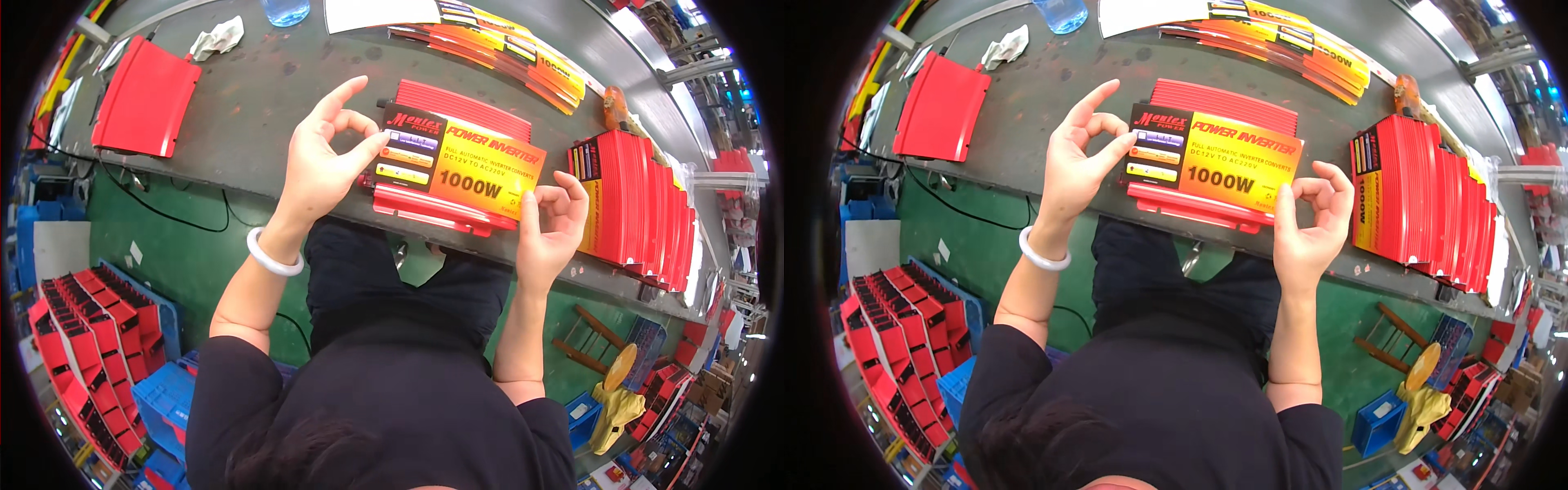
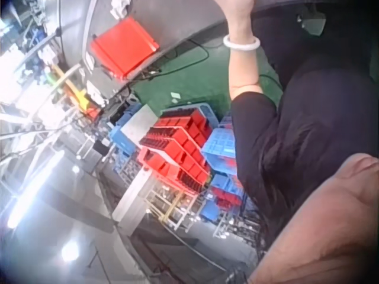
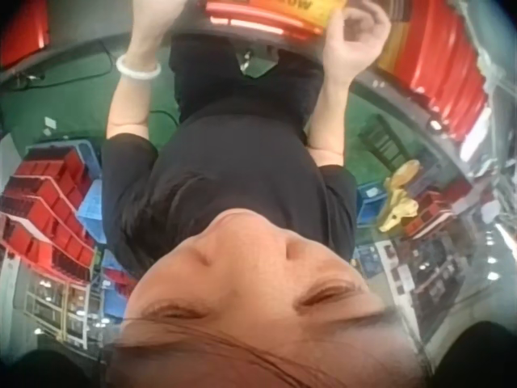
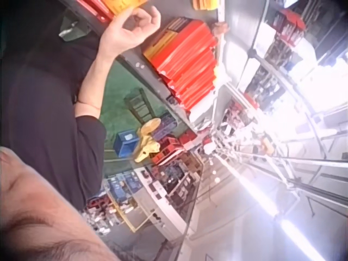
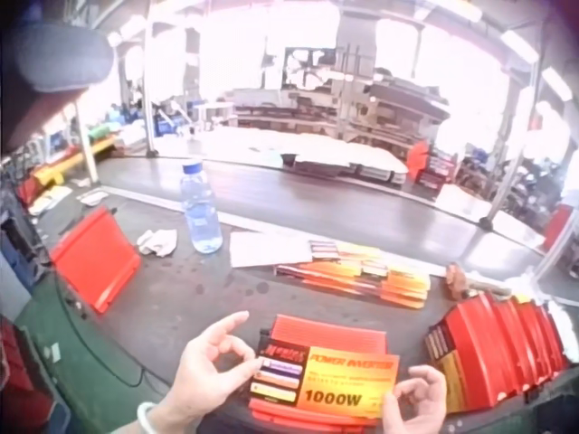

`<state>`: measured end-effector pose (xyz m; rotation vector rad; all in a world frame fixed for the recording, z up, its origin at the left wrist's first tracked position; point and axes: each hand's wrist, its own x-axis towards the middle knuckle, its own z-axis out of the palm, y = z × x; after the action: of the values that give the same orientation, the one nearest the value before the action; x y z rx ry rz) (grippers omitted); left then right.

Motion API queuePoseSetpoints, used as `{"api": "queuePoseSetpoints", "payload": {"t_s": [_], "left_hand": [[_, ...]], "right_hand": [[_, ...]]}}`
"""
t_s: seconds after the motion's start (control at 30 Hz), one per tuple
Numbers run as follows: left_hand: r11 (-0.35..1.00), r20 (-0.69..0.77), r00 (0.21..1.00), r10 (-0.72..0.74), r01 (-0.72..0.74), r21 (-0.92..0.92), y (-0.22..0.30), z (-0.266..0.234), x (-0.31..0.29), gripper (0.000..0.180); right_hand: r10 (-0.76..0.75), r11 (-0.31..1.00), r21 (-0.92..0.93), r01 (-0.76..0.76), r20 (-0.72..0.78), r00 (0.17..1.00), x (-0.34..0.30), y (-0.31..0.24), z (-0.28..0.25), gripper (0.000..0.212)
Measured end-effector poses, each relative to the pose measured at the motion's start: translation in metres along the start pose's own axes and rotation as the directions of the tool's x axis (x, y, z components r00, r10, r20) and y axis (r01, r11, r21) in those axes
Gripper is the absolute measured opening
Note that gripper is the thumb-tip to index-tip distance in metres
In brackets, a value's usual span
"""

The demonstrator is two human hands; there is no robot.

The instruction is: Apply labels to power inverter housings on an assembly line.

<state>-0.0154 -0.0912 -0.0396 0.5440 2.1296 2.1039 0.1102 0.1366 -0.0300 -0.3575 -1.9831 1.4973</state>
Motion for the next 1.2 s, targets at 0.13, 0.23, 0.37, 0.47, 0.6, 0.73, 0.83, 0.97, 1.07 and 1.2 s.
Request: {"api": "queuePoseSetpoints", "payload": {"t_s": [0.13,0.23,0.37,0.47,0.6,0.73,0.83,0.97,1.07,1.2], "left_hand": [[1.0,-0.01,1.0,-0.006,0.007,0.024,-0.002,-0.001,-0.001,0.063],[0.999,-0.009,1.0,-0.008,0.009,0.037,-0.003,0.0,0.001,0.064],[0.993,0.006,0.999,0.036,-0.037,0.108,-0.008,-0.001,0.005,0.066],[0.995,0.008,1.0,0.0,-0.001,0.096,-0.008,0.0,0.006,0.068],[0.992,0.038,0.999,-0.006,0.001,0.129,-0.007,0.001,0.006,0.065],[0.996,0.02,1.0,0.002,-0.004,0.092,-0.011,0.0,0.007,0.07],[0.995,0.025,1.0,0.007,-0.01,0.098,-0.009,0.0,0.007,0.071],[0.996,0.031,1.0,0.001,-0.004,0.085,-0.009,0.001,0.007,0.072],[0.993,0.035,0.999,0.014,-0.018,0.118,-0.01,0.001,0.007,0.071],[0.995,0.035,0.999,0.007,-0.01,0.101,-0.011,0.0,0.006,0.071]], "right_hand": [[-0.042,0.997,-0.059,0.042,0.001,0.999,-0.001,0.002,0.004,0.04],[-0.038,0.998,-0.056,0.038,-0.004,0.999,-0.001,0.001,0.004,0.041],[-0.049,0.996,-0.074,0.048,-0.007,0.999,-0.002,0.002,0.003,0.041],[-0.058,0.995,-0.075,0.058,-0.003,0.998,0.0,0.003,0.002,0.042],[-0.051,0.996,-0.072,0.05,0.0,0.999,0.001,0.004,0.001,0.042],[-0.045,0.996,-0.07,0.045,0.001,0.999,0.001,0.003,0.0,0.042],[-0.045,0.997,-0.069,0.045,0.003,0.999,0.002,0.004,0.0,0.043],[-0.036,0.998,-0.053,0.036,0.001,0.999,0.002,0.005,-0.001,0.042],[-0.037,0.998,-0.058,0.037,0.0,0.999,0.002,0.005,0.0,0.042],[-0.027,0.998,-0.063,0.027,-0.003,1.0,0.002,0.005,0.0,0.042]]}}
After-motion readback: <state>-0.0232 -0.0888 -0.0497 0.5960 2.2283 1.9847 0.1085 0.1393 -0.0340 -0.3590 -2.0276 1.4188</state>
